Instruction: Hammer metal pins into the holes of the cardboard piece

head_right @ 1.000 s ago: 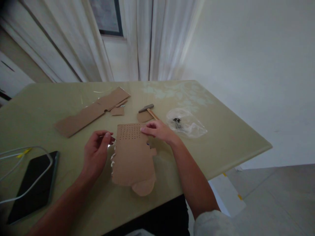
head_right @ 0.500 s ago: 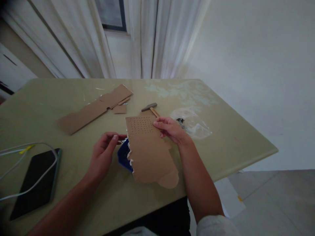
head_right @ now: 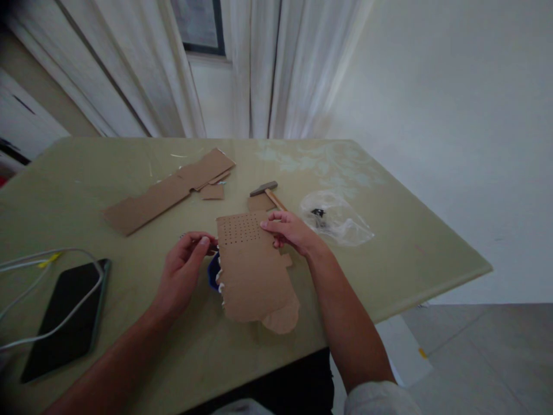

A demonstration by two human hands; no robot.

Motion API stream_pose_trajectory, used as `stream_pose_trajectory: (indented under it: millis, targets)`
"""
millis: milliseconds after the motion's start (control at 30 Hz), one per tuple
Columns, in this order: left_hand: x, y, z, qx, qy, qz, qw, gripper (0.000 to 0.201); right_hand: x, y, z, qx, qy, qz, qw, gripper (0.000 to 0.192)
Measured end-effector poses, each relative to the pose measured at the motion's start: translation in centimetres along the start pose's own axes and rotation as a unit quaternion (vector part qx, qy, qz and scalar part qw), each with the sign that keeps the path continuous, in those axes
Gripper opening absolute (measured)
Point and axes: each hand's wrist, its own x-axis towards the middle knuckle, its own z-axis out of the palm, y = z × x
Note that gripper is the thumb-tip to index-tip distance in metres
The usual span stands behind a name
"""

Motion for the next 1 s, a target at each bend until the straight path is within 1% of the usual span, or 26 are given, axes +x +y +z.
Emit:
stream_pose_trajectory:
  millis: [233,533,600,667,733,800,833,900,1000]
  targets:
    - [-0.1,0.0,0.0,0.001,0.002,0.001,1.0,0.038,-0.2,-0.2,0.1,-0.031,-0.025,0.008,0.999,0.057]
    - [0.0,0.2,-0.2,0.029,0.006,0.024,0.999,0.027,-0.2,-0.2,-0.3,-0.078,-0.028,-0.002,0.997,0.055]
    - [0.1,0.2,-0.3,0.032,0.028,0.029,0.999,0.025,-0.3,-0.3,-0.2,-0.086,-0.032,-0.004,0.996,0.056]
    - [0.1,0.2,-0.4,0.028,0.066,0.04,0.997,0.024,-0.3,-0.4,-0.1,-0.09,-0.036,-0.007,0.995,0.057]
    - [0.0,0.2,-0.5,0.014,0.106,0.063,0.992,0.023,-0.3,-0.4,-0.1,-0.092,-0.04,-0.009,0.995,0.058]
    - [-0.3,0.3,-0.7,-0.004,0.125,0.094,0.988,0.022,-0.3,-0.4,-0.1,-0.09,-0.044,-0.011,0.995,0.058]
    - [-0.4,0.4,-0.8,-0.011,0.123,0.108,0.987,0.021,-0.3,-0.3,-0.1,-0.09,-0.048,-0.011,0.995,0.058]
    - [-0.8,0.5,-0.9,-0.008,0.099,0.131,0.986,0.019,-0.3,-0.3,-0.1,-0.092,-0.053,-0.013,0.994,0.056]
    - [-1.1,0.5,-0.9,0.031,0.058,0.157,0.985,0.015,-0.2,-0.2,-0.1,-0.094,-0.055,-0.015,0.994,0.055]
